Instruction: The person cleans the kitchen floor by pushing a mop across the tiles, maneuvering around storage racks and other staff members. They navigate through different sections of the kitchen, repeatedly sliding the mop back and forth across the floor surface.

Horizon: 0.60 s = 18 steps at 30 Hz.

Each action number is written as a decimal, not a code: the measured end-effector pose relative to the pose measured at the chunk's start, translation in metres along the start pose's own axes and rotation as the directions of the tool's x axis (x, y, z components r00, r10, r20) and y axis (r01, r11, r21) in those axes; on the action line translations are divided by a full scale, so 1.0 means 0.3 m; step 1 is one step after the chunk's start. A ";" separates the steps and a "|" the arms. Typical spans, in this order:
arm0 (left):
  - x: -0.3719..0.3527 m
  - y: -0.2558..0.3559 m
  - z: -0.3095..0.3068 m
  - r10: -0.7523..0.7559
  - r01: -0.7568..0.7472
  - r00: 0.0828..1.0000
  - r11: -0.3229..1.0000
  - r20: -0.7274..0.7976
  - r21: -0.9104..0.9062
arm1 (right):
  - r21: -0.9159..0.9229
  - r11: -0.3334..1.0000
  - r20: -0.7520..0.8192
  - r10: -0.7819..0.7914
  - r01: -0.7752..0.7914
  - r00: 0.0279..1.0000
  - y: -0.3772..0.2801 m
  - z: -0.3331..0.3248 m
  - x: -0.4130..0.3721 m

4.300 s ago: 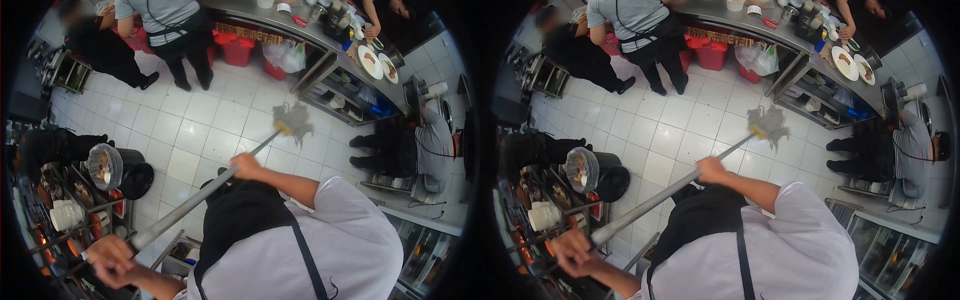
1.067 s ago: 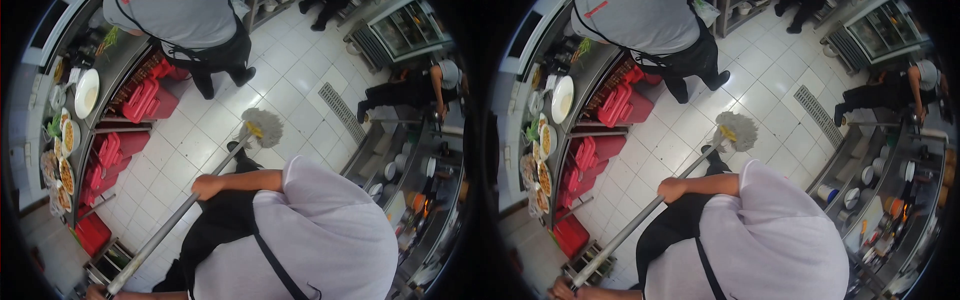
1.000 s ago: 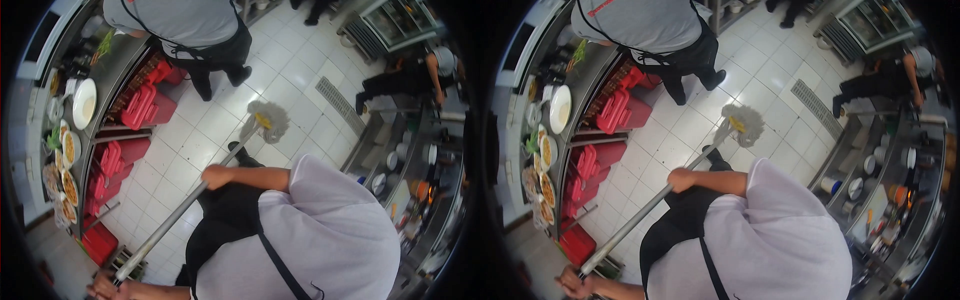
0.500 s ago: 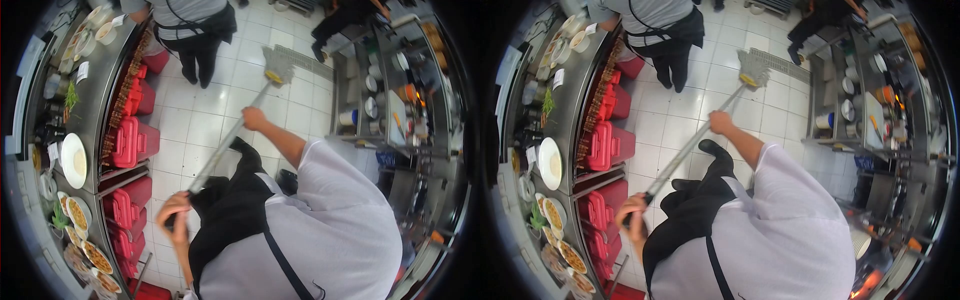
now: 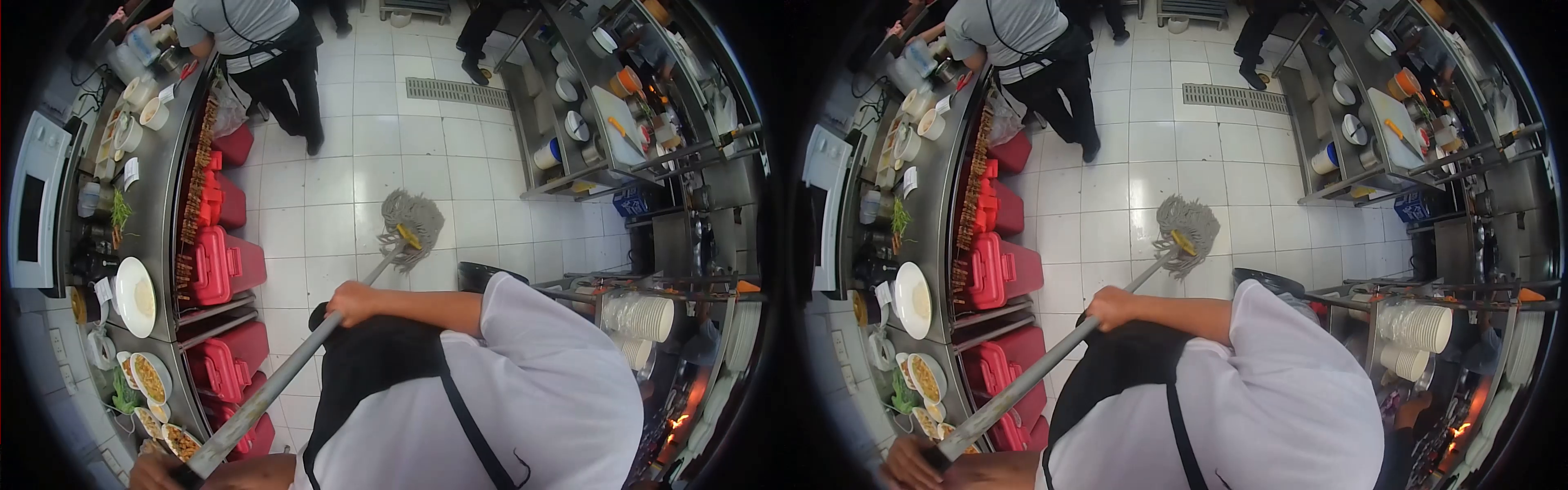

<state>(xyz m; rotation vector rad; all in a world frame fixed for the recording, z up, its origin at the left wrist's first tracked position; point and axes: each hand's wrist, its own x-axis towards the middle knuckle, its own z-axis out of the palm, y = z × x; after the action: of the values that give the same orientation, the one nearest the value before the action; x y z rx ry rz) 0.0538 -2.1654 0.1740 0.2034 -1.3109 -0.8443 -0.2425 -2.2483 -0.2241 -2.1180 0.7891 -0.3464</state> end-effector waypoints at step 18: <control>-0.735 -0.336 0.378 -0.573 0.629 0.773 0.749 -0.272 0.209 | -0.233 0.654 -0.555 0.518 -0.720 0.651 0.626 0.018 -0.530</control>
<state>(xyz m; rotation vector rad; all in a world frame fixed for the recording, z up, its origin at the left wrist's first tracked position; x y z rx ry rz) -0.0952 -2.0572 -0.0201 0.9712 -1.1867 -1.1397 -0.4393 -2.2287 -0.3705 -1.9857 1.9976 -0.2774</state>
